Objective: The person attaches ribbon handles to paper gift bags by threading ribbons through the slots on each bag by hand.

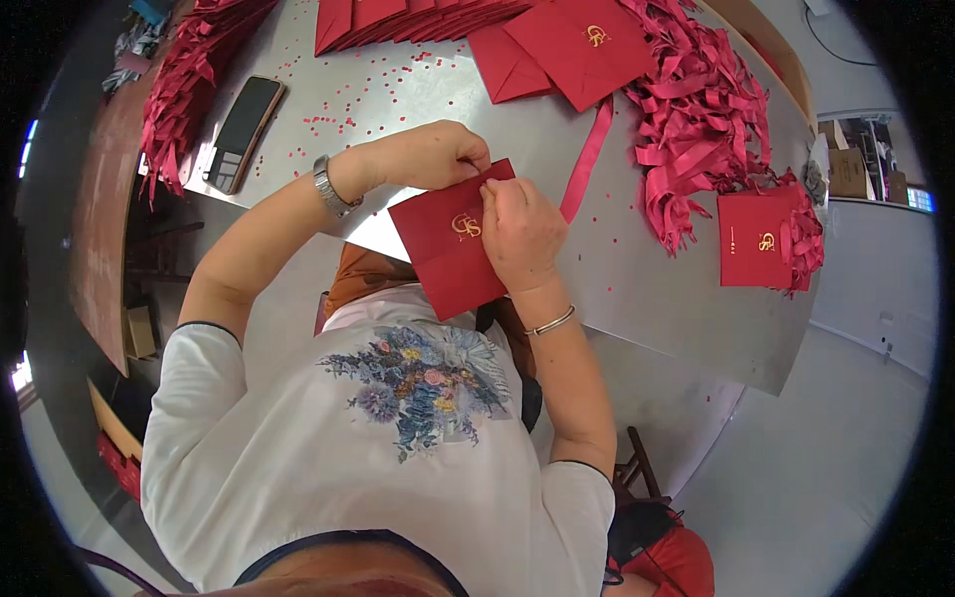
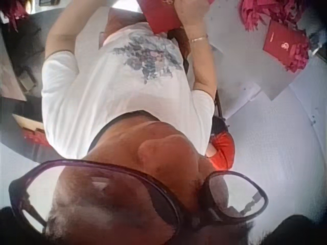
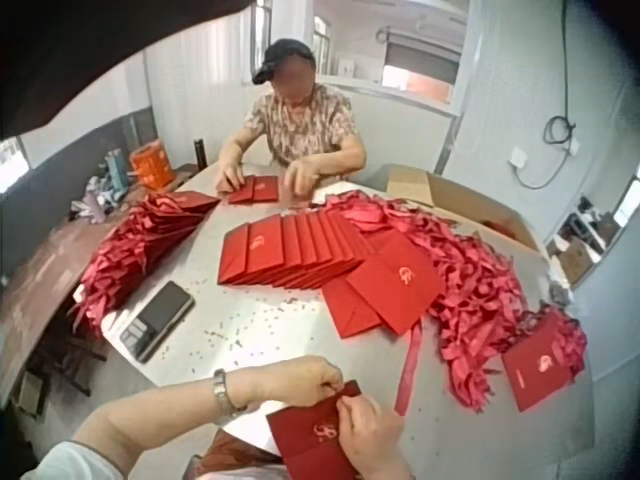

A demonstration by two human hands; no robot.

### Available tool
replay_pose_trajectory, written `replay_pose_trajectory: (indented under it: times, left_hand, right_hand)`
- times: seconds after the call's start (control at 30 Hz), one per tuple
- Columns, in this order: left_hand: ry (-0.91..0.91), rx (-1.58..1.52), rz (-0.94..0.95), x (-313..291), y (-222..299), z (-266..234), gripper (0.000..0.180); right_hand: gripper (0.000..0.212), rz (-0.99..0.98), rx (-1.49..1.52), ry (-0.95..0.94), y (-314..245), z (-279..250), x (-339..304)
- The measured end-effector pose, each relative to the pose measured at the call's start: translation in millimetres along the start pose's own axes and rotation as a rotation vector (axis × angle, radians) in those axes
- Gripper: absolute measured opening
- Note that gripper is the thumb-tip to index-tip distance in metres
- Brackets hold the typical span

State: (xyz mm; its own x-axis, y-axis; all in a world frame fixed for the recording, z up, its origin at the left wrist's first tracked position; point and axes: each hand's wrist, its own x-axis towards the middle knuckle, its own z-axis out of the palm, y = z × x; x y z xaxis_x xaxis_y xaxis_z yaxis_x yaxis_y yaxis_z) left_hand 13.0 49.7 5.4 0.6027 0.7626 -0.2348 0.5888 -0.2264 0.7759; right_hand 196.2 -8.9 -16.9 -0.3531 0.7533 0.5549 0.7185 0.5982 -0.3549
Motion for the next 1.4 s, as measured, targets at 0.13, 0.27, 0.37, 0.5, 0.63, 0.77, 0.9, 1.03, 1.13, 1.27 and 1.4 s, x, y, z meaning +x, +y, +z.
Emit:
replay_pose_trajectory:
  times: [0.13,0.27,0.37,0.5,0.63,0.77,0.9,1.03,1.13,1.27,1.4]
  left_hand:
    - [0.062,0.089,0.113,-5,-5,4,0.013]
    - [0.166,0.316,0.102,-14,-1,4,0.013]
    - [0.258,0.591,-0.052,-14,-8,-4,0.011]
    - [0.401,0.575,-0.249,-52,-17,-36,0.011]
    - [0.465,0.542,-0.288,-67,-22,-25,0.014]
    - [0.488,0.353,-0.302,-93,3,18,0.018]
    - [0.509,0.321,-0.249,-97,23,53,0.017]
    - [0.53,0.092,-0.322,-89,20,51,0.019]
    - [0.589,0.135,-0.285,-81,23,46,0.019]
    - [0.546,0.154,-0.237,-65,18,43,0.019]
    - [0.498,0.101,-0.183,-54,20,34,0.021]
  right_hand:
    - [0.015,-0.041,0.039,-0.06,-1,-7,-1]
    - [0.03,-0.036,-0.117,-0.108,-4,-15,-5]
    - [0.033,0.013,-0.119,-0.091,4,-16,-11]
    - [0.029,0.002,-0.09,-0.078,4,-13,-8]
    - [0.026,-0.017,-0.093,-0.089,5,-12,-9]
    - [0.024,-0.022,-0.138,-0.096,3,-13,-10]
    - [0.023,-0.043,-0.135,-0.076,3,-13,-9]
    - [0.018,-0.079,-0.166,-0.102,6,-20,-8]
    - [0.013,-0.119,-0.182,-0.157,9,-37,-1]
    - [0.017,-0.125,-0.223,-0.197,24,-58,-3]
    - [0.027,-0.013,-0.292,-0.247,39,-81,-19]
